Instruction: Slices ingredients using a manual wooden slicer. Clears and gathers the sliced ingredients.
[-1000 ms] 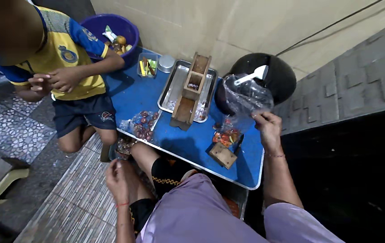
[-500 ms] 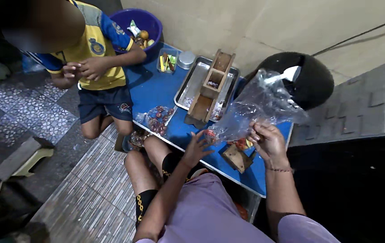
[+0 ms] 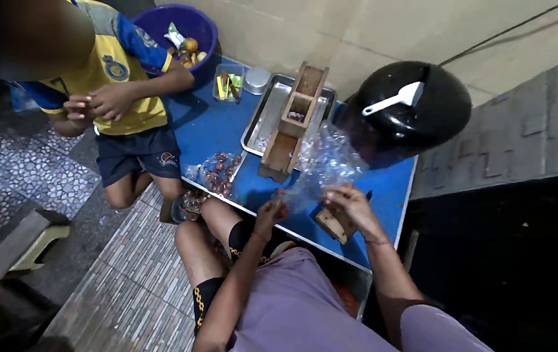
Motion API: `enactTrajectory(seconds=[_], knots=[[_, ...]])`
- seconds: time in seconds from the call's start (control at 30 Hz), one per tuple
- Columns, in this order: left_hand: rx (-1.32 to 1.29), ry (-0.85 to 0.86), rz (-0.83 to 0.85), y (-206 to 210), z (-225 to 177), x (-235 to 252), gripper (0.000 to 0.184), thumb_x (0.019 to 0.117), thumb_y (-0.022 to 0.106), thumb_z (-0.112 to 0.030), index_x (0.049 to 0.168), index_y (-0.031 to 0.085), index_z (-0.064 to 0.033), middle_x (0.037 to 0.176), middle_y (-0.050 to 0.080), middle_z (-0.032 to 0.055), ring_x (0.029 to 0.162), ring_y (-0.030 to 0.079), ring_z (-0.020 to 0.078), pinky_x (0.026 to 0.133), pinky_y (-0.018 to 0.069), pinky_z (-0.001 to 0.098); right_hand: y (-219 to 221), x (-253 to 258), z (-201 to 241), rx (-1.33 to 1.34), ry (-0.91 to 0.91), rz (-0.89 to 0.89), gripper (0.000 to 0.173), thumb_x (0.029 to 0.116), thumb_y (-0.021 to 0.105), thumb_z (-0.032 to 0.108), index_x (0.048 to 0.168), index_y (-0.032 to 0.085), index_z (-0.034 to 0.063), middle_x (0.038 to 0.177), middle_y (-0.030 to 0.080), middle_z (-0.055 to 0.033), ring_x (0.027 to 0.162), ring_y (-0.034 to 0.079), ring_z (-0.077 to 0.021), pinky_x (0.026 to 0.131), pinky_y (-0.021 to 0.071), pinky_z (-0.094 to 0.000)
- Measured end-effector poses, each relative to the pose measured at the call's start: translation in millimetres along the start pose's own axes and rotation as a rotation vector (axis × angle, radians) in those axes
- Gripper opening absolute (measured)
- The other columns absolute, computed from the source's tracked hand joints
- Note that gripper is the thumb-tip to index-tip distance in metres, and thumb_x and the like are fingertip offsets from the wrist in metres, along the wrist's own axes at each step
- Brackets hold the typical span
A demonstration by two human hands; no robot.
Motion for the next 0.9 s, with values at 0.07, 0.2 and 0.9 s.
enactTrajectory(seconds=[0.07, 0.2, 0.9], knots=[[0.084, -0.026, -0.070, -17, 6, 4, 0.035, 0.1089, 0.050, -0.019, 0.132, 0.056, 0.0060, 0.109, 0.068, 0.0171, 0.090, 0.067, 0.0187, 0.082, 0.0575, 0.0349, -5, 10, -23, -0.143, 0.055, 0.003, 0.029, 0.1049, 0.053, 0.009, 0.129, 0.066, -0.0018, 0.105, 0.070, -0.0151, 0.086, 0.066, -0.0161, 0.082, 0.0556, -0.0355], [0.178, -0.014, -0.175, -39, 6, 6, 0.035, 0.1092, 0.049, -0.017, 0.132, 0.054, 0.0084, 0.111, 0.065, 0.0213, 0.089, 0.066, 0.0211, 0.082, 0.0575, 0.0363, -71, 24, -65, -0.218, 0.148, -0.305, 0.028, 0.1076, 0.052, 0.014, 0.121, 0.069, -0.0033, 0.114, 0.070, -0.0229, 0.101, 0.068, -0.0307, 0.093, 0.0532, -0.0505], [-0.121, 0.077, -0.436, -87, 2, 11, 0.021, 0.1068, 0.045, -0.003, 0.116, 0.054, 0.0137, 0.095, 0.065, 0.0179, 0.077, 0.067, 0.0174, 0.075, 0.0588, 0.0313, -37, 124, -85, -0.842, 0.200, -0.115, 0.042, 0.0930, 0.075, 0.036, 0.120, 0.071, 0.0039, 0.124, 0.064, -0.0303, 0.110, 0.063, -0.0517, 0.087, 0.0486, -0.0722]])
Point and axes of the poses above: each hand's wrist, its own x-axis towards the middle knuckle, its own y-axis out of the palm, z = x × y, the point moved 9 cm from there along x, towards the middle knuckle
